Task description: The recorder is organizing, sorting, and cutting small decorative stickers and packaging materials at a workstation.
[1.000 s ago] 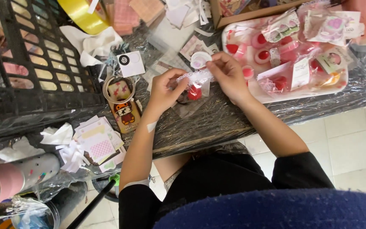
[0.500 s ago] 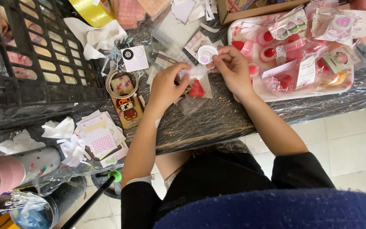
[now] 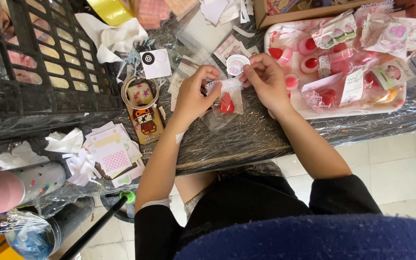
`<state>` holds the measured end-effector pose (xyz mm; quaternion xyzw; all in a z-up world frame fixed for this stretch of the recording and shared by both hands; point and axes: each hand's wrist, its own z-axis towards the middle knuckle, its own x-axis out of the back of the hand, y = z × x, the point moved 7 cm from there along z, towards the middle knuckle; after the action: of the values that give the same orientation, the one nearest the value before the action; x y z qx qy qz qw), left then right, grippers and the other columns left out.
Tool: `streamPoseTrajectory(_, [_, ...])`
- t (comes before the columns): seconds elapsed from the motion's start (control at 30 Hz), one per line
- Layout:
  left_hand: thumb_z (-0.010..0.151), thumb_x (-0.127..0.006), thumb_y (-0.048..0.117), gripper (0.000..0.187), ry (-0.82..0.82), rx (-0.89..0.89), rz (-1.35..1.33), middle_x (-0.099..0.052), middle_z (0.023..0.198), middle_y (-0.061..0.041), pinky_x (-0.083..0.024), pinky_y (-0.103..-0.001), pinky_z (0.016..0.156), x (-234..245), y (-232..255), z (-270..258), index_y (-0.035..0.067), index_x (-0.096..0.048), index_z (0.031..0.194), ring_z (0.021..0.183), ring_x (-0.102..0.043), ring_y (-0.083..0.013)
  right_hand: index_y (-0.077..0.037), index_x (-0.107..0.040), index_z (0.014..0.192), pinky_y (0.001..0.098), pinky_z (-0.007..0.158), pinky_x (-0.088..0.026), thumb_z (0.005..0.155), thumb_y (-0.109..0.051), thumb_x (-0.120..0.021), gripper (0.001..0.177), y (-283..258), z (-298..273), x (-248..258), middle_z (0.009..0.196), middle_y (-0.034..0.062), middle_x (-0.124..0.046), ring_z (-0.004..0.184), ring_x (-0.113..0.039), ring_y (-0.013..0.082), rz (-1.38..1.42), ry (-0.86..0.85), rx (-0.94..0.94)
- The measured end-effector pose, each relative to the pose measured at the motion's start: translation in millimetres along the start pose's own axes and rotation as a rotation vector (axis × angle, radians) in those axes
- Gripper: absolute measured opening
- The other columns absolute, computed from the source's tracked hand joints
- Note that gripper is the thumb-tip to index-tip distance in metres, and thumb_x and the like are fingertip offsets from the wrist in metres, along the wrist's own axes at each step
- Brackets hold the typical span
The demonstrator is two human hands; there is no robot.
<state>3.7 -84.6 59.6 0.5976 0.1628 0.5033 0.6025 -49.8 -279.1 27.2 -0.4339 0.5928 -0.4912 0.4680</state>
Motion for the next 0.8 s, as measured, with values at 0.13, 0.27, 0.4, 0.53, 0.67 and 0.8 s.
streamPoseTrajectory(0.13, [0.091,-0.076,0.012,0.026,-0.030,0.139,0.010,-0.077,0.096,-0.002,-0.045,-0.026,0.056,1.1,-1.8,3.7,0.008,-0.062,0.113,0.062,-0.060,-0.0095,-0.006,-0.056,0.113,0.0246,0.076,-0.055,0.109,-0.009,-0.060,0.007,-1.9,-0.4,-1.4,0.100,0.0031,-0.070,0.089,-0.068,0.0097,0.009,-0.010,-0.012])
streamPoseTrajectory(0.27, [0.091,-0.075,0.011,0.025,-0.031,0.107,-0.001,-0.075,0.095,-0.001,-0.044,-0.026,0.056,2.9,0.5,4.0,0.007,-0.062,0.113,0.060,-0.058,-0.0104,-0.006,-0.056,0.116,0.0236,0.074,-0.054,0.109,-0.009,-0.061,0.009,-1.2,-0.8,0.7,0.099,0.0022,-0.069,0.086,-0.067,0.0088,0.010,0.012,-0.008])
streamPoseTrajectory(0.4, [0.095,-0.071,0.013,0.019,-0.025,0.101,0.186,-0.076,0.096,0.000,-0.047,-0.029,0.056,10.6,9.0,4.2,0.009,-0.065,0.112,0.061,-0.064,-0.0114,-0.004,-0.059,0.123,0.0208,0.072,-0.052,0.108,-0.006,-0.063,0.015,-11.5,-3.2,-2.4,0.102,0.0016,-0.070,0.086,-0.064,0.0053,-0.094,0.025,0.098])
streamPoseTrajectory(0.53, [0.098,-0.072,0.017,0.016,0.124,-0.184,0.518,-0.074,0.100,-0.001,-0.053,-0.036,0.074,34.7,22.7,-0.9,0.011,-0.065,0.111,0.078,-0.069,-0.0192,-0.002,-0.061,0.123,0.0187,0.067,-0.049,0.107,-0.004,-0.066,0.017,-14.6,-6.0,-10.6,0.100,0.0020,-0.071,0.081,-0.062,0.0028,-0.260,-0.018,0.167])
streamPoseTrajectory(0.67, [0.100,-0.072,0.016,0.018,0.113,0.035,0.291,-0.075,0.110,-0.008,-0.055,-0.029,0.069,79.6,26.9,-8.2,0.006,-0.067,0.115,0.081,-0.073,-0.0189,-0.003,-0.065,0.120,0.0188,0.058,-0.040,0.104,-0.003,-0.070,0.016,-25.2,-14.3,-19.8,0.089,0.0018,-0.070,0.067,-0.054,0.0028,-0.506,-0.017,0.211])
streamPoseTrajectory(0.8, [0.098,-0.068,0.013,0.020,0.152,0.258,0.158,-0.077,0.108,-0.007,-0.059,-0.029,0.080,139.7,3.5,-56.1,0.005,-0.069,0.117,0.093,-0.076,-0.0188,-0.005,-0.066,0.121,0.0181,0.060,-0.040,0.103,-0.005,-0.070,0.019,-19.5,-31.2,-26.9,0.089,-0.0020,-0.069,0.068,-0.053,0.0008,-0.417,-0.114,0.129])
